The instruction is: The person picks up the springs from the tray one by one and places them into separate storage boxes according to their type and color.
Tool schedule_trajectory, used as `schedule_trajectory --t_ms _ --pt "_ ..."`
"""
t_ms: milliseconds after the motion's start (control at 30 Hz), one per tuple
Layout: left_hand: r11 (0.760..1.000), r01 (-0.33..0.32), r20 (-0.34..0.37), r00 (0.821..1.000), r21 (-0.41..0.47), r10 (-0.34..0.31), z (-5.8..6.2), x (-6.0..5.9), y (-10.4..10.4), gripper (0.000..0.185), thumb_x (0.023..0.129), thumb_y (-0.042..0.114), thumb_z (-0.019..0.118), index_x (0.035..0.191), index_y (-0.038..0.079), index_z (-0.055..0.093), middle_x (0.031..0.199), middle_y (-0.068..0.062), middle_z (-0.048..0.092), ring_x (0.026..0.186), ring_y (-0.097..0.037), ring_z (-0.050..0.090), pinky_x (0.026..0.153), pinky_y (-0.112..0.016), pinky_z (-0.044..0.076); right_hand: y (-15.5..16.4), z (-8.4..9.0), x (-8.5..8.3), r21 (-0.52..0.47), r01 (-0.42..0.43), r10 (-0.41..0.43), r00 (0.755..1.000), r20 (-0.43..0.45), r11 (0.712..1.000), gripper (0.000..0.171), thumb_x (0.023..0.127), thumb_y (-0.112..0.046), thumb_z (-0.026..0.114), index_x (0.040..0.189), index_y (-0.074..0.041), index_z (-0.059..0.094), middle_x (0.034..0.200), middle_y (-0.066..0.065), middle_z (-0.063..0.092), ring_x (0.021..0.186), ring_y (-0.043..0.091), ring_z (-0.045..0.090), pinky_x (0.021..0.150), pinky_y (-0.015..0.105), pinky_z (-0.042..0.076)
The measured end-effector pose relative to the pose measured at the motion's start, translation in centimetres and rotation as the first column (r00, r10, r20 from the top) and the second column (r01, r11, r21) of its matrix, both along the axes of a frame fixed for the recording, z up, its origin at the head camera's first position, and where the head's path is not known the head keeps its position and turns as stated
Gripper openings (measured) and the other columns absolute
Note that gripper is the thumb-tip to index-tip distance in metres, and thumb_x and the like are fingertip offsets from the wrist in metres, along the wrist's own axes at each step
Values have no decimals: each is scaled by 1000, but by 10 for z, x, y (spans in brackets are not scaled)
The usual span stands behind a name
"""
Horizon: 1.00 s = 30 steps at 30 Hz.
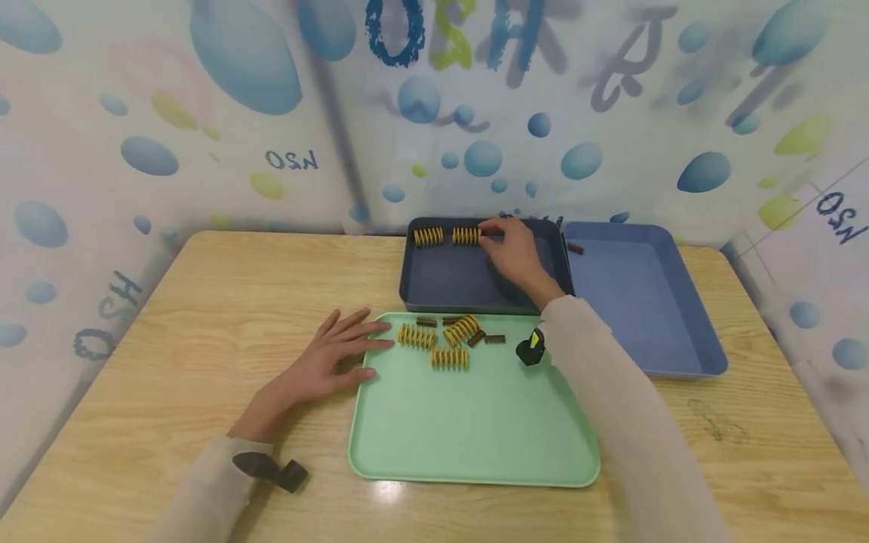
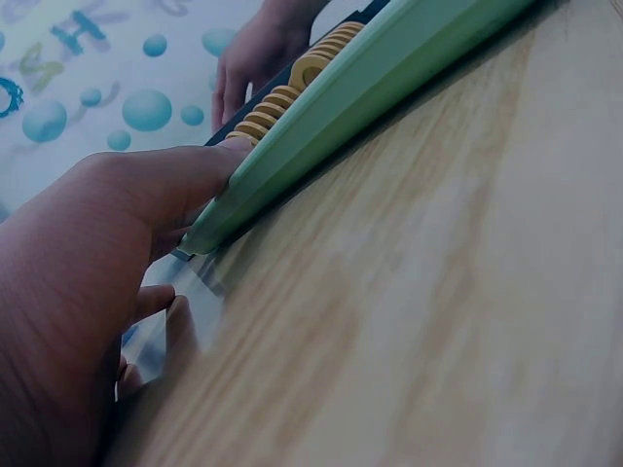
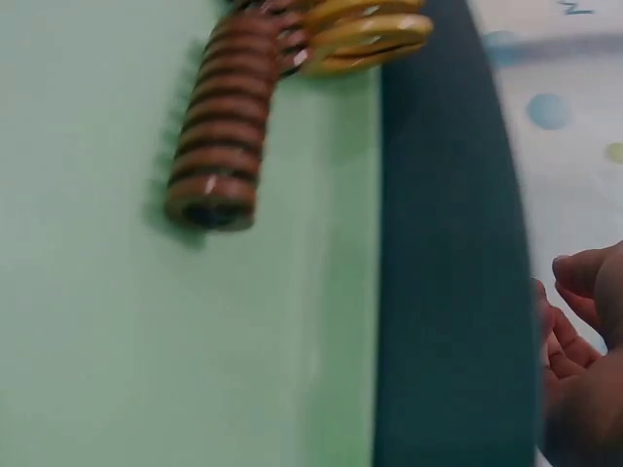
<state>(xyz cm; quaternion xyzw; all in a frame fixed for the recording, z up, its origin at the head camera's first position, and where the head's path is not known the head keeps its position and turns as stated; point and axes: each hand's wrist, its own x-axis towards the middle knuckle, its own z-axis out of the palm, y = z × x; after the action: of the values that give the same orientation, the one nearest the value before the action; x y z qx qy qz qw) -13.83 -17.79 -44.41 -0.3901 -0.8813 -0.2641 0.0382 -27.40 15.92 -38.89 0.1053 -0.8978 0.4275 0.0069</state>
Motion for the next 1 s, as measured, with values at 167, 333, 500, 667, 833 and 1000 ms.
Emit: schedule_trajectory --t_ms 167,333,500,667,833,1000 --pt "1000 3 -5 1000 7 -3 0 0 1 47 94 49 52 132 21 59 146 1 44 141 -36 22 109 -64 2 7 8 14 -94 16 -19 999 -35 995 35 97 -25 57 128 -9 59 121 9 58 89 26 63 76 41 51" --pt "1000 0 -7 1000 1 0 1 1 2 47 94 48 52 132 21 59 146 1 44 140 -36 23 109 -64 2 14 13 32 -208 23 -20 1000 20 978 38 96 -33 57 129 -12 59 119 5 58 91 25 62 77 45 49" --pt "1000 -4 -14 1000 -7 4 1 1 1 46 93 46 54 131 21 59 146 0 44 140 -37 24 109 -64 3 21 13 52 -269 51 -34 997 67 962 37 95 -35 57 127 -16 60 116 3 57 93 29 61 77 45 48" --pt "1000 3 -12 1000 -6 -3 0 0 1 45 93 44 56 131 21 59 145 -1 45 140 -37 24 108 -65 3 28 9 74 -301 34 -21 999 44 953 35 96 -31 57 126 -12 61 116 8 57 89 33 60 68 36 49" --pt "1000 3 -14 1000 -3 -3 -2 -1 1 45 93 46 55 132 22 59 146 0 45 140 -37 24 108 -65 2 31 13 92 -325 1 5 1000 17 946 34 97 -26 58 125 -7 60 117 16 57 83 27 60 60 30 47" --pt "1000 1 -22 1000 5 -1 -2 -1 1 46 93 47 54 131 22 59 145 0 45 140 -37 24 108 -65 3 33 19 110 -257 -37 34 999 -14 966 33 98 -27 57 125 -8 61 114 17 59 81 26 60 63 29 51"
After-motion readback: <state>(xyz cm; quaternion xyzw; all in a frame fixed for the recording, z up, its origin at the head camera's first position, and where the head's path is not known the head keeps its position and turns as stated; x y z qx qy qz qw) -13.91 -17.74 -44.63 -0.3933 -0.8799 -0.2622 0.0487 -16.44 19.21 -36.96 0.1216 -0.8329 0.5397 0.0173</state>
